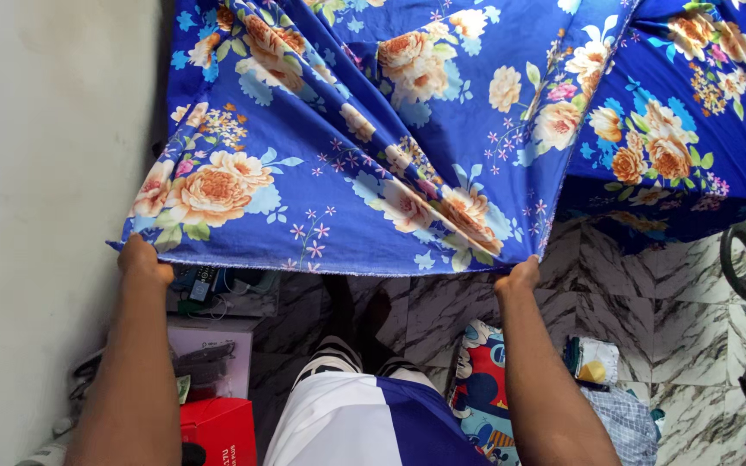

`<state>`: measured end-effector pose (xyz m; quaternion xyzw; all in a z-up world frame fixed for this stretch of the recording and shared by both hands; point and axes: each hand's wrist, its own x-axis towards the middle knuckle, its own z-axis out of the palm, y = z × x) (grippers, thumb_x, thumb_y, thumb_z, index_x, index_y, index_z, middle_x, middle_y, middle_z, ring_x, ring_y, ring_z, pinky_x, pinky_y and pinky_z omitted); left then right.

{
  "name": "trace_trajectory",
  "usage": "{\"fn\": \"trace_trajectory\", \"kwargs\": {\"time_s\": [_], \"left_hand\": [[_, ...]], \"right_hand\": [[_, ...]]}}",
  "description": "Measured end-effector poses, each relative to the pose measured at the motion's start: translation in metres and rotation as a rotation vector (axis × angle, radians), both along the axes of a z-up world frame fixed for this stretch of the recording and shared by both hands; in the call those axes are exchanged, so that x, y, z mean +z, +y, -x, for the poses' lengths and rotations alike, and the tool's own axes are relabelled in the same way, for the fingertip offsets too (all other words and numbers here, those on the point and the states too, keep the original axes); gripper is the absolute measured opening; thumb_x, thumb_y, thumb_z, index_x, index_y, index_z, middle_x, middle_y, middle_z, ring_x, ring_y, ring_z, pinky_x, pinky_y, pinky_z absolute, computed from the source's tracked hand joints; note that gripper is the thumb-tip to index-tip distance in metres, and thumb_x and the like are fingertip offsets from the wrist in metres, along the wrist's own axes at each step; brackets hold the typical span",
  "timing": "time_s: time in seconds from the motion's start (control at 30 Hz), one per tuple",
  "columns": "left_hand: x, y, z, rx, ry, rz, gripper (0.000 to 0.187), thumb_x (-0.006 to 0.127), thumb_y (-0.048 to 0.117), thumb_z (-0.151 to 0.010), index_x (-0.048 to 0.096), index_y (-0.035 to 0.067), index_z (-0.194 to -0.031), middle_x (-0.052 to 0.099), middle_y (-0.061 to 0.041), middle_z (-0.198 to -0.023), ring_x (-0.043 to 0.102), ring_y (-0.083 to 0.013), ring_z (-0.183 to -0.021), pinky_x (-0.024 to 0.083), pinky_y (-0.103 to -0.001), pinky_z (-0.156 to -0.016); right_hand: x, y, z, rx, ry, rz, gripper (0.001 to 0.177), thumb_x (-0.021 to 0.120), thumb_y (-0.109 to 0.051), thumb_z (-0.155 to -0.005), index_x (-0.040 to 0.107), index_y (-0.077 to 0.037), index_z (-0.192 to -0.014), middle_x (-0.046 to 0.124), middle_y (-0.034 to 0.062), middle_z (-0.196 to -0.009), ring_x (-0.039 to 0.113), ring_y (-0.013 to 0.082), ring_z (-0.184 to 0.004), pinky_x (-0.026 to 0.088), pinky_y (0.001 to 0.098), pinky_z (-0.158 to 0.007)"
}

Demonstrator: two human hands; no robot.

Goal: The person folds a blue floral bedsheet on top of a floral mattress by grasping the edges, smoothing the fabric, and layering the folds until it is gathered into a smaller rectangle.

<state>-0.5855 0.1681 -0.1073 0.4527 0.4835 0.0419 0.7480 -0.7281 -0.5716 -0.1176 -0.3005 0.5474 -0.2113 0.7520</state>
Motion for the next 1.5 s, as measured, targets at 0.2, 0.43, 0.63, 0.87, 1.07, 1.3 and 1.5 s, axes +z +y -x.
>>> {"fn": "trace_trajectory", "kwargs": {"time_s": [0.2,0.43,0.63,0.87,1.07,1.3,1.5], "left_hand": [[-0.020,-0.029,-0.011,-0.251,-0.176,0.120,0.042,0.045,0.027,-0.108,0.051,0.003,-0.142,0.063,-0.017,-0.142,0.067,-0.0318,-0.128,0.056,-0.054,-0.108],[-0.008,-0.091,-0.029,-0.381,-0.028,0.074,0.044,0.046,0.026,-0.102,0.045,0.014,-0.144,0.058,-0.011,-0.141,0.062,-0.0268,-0.125,0.050,-0.057,-0.103],[0.011,-0.125,-0.017,-0.669,0.100,0.139,0.054,0.044,0.036,-0.107,0.039,0.008,-0.154,0.051,-0.017,-0.150,0.058,-0.0337,-0.128,0.046,-0.049,-0.110],[0.028,-0.130,0.019,-0.771,0.106,0.068,0.061,0.044,0.034,-0.105,0.031,0.008,-0.159,0.052,-0.018,-0.153,0.062,-0.0327,-0.127,0.052,-0.043,-0.105],[0.041,-0.114,0.024,-0.679,0.050,0.052,0.057,0.048,0.034,-0.106,0.037,0.009,-0.156,0.053,-0.016,-0.153,0.063,-0.0308,-0.125,0.051,-0.041,-0.105],[0.068,-0.108,0.021,-0.560,-0.036,-0.018,0.048,0.045,0.027,-0.105,0.046,0.010,-0.150,0.060,-0.015,-0.145,0.066,-0.0279,-0.121,0.054,-0.038,-0.100],[0.072,-0.098,-0.011,-0.521,-0.123,-0.068,0.043,0.047,0.022,-0.105,0.051,0.008,-0.145,0.065,-0.012,-0.136,0.070,-0.0221,-0.107,0.057,-0.035,-0.092]], "right_hand": [[-0.021,-0.009,0.003,0.069,0.082,0.058,0.051,0.045,-0.038,-0.107,0.049,-0.003,-0.144,0.063,0.0140,-0.134,0.068,0.0302,-0.114,0.056,0.0524,-0.099],[-0.034,-0.009,-0.012,0.218,0.249,0.126,0.047,0.048,-0.034,-0.106,0.051,-0.005,-0.142,0.062,0.0184,-0.126,0.067,0.0304,-0.098,0.056,0.0540,-0.094],[-0.049,-0.008,-0.010,0.344,0.272,0.187,0.040,0.047,-0.024,-0.104,0.056,-0.002,-0.137,0.069,0.0168,-0.115,0.072,0.0293,-0.095,0.061,0.0457,-0.086],[-0.025,0.017,0.001,0.515,0.213,0.164,0.036,0.045,-0.020,-0.105,0.055,-0.005,-0.136,0.072,0.0155,-0.117,0.070,0.0251,-0.096,0.058,0.0359,-0.080],[0.034,0.064,-0.028,0.638,0.190,0.236,0.035,0.047,-0.021,-0.106,0.056,-0.005,-0.136,0.072,0.0133,-0.116,0.072,0.0231,-0.102,0.058,0.0360,-0.088],[0.090,0.124,-0.091,0.896,-0.026,0.331,0.031,0.049,-0.018,-0.104,0.061,-0.003,-0.129,0.073,0.0117,-0.115,0.071,0.0219,-0.102,0.057,0.0359,-0.084],[0.130,0.190,-0.163,1.194,-0.118,0.456,0.028,0.052,-0.016,-0.103,0.063,-0.001,-0.124,0.074,0.0125,-0.111,0.068,0.0211,-0.094,0.053,0.0363,-0.076]]}}
